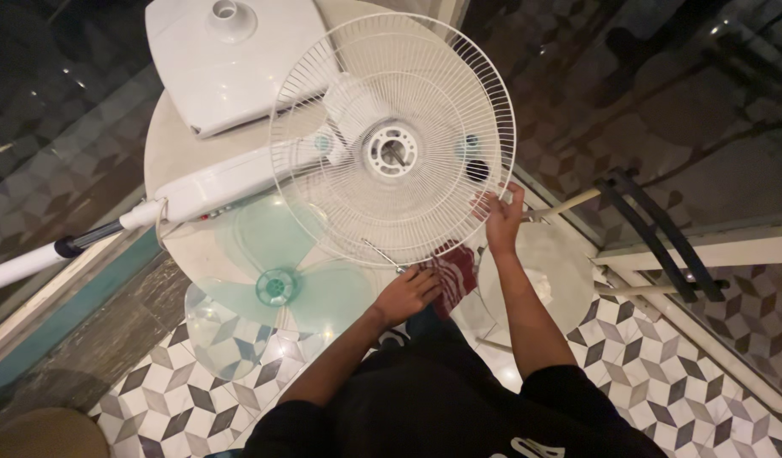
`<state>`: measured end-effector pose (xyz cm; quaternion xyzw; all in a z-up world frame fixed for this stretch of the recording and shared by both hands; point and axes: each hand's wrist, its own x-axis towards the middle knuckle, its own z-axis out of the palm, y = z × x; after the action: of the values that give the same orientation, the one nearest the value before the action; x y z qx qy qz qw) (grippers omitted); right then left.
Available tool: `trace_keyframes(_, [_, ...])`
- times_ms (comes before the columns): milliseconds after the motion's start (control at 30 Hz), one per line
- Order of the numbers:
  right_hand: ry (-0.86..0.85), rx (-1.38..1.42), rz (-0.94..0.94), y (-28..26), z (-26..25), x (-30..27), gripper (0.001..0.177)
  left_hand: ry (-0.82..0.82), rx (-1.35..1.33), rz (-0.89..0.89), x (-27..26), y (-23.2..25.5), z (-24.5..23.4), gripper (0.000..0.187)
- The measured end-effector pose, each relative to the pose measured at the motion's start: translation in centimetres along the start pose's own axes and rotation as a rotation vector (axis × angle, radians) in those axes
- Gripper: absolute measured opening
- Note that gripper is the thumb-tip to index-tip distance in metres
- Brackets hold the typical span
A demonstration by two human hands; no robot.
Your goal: The person disassembles a standing fan by removing the front grille, fan blades, and rear grille. They place the removed parts on the floor and table, then use a screwdriver on the fan's neck assembly.
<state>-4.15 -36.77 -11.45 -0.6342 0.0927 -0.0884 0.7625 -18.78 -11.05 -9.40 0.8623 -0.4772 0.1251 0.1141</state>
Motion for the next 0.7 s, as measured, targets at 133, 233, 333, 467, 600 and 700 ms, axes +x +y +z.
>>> trace_keyframes(133, [0.061, 0.012, 0.01, -0.5, -1.0, -0.5, 0.032, 0.008, -0.024, 0.019, 0.0, 0.4, 0.5, 0.04])
trace_keyframes(233, [0.122, -0.018, 0.035, -1.2, -0.9, -0.6, 0.031, 0.054, -0.006, 0.026, -0.2, 0.7, 1.1, 0.04])
trace_keyframes(333, [0.132, -0.019, 0.02, -1.4, -0.5, -0.5, 0.032, 0.07, -0.018, 0.011, -0.7, 0.6, 1.5, 0.04])
trace_keyframes(467, [0.134, -0.026, -0.053, -0.7, -0.9, -0.6, 0.034, 0.087, -0.035, 0.014, -1.1, 0.7, 1.2, 0.04])
trace_keyframes(600, [0.118, -0.019, -0.126, 0.5, -1.4, 0.3, 0.03, 0.109, -0.064, 0.003, -0.6, 0.4, 0.9, 0.039])
trace_keyframes(700, [0.217, -0.002, -0.083, 0.5, -1.3, 0.8, 0.027, 0.075, -0.039, 0.022, -0.2, 0.6, 0.4, 0.037])
